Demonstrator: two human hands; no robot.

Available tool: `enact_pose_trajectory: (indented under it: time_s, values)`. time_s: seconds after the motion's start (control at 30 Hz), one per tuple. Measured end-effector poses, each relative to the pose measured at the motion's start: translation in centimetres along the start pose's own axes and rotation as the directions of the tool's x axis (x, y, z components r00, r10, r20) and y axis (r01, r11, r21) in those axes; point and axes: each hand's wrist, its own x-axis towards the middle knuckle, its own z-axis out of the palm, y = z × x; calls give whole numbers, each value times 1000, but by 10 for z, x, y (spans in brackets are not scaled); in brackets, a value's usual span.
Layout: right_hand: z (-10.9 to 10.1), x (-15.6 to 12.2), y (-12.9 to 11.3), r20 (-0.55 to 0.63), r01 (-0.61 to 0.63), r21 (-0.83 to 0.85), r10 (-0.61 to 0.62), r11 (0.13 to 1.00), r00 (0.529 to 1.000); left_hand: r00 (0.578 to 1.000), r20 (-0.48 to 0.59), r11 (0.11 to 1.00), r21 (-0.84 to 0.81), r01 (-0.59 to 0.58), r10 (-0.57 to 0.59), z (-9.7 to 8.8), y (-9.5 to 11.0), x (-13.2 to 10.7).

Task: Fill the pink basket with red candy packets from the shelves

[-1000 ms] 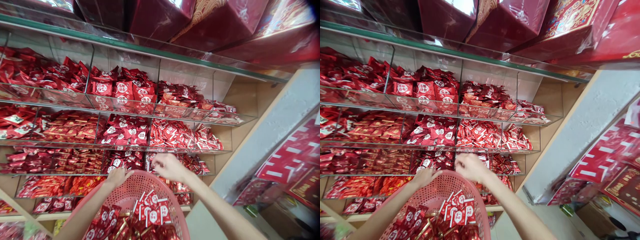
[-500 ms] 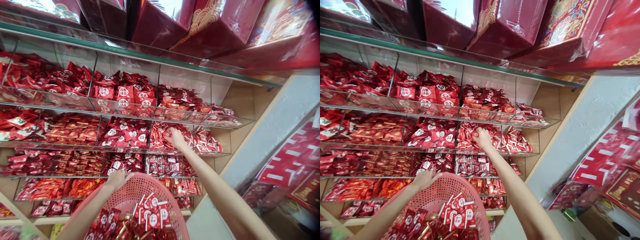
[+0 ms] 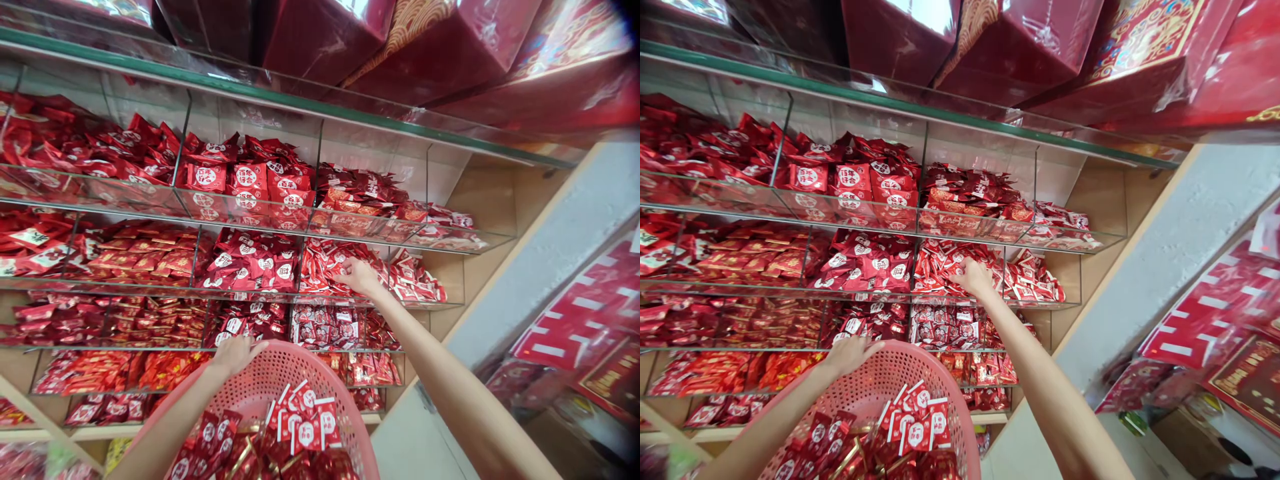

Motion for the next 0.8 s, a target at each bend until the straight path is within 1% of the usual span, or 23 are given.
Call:
enact_pose_trajectory:
  time_s: [0.1, 0.17, 0.37, 0.53, 0.6, 0.67, 0.73, 0.8]
  values:
    - [-1, -4, -7, -17, 2, -84, -3, 996, 1000, 1000, 0, 1000, -6, -7, 7, 0, 0, 0]
    - [-3, -5, -11, -11, 2, -104, -3, 995, 1000, 1000, -2, 1000, -15, -4, 4, -1, 0, -1]
    - [-7, 2, -8, 87, -46, 35, 43, 998, 995, 1000, 9, 1000, -2, -9, 9, 0, -1, 1]
    - [-6, 8, -2, 79, -23, 107, 14, 994, 997, 1000, 12, 1000, 15, -6, 6, 2, -2, 2]
    - [-5, 9, 1, 77, -30, 187, 16, 982, 997, 1000, 9, 1000, 17, -7, 6, 2, -2, 2]
    - [-7, 10, 4, 84, -40, 335, 12, 941, 996, 1000, 9, 1000, 18, -4, 3, 1, -2, 1]
    - [-10, 9, 7, 113, -57, 500, 1, 864, 994, 1000, 11, 1000, 9, -3, 3, 0, -1, 1]
    - [-15, 7, 9, 158, -92, 614, -8, 784, 987, 1000, 17, 1000, -7, 0, 0, -1, -1, 1]
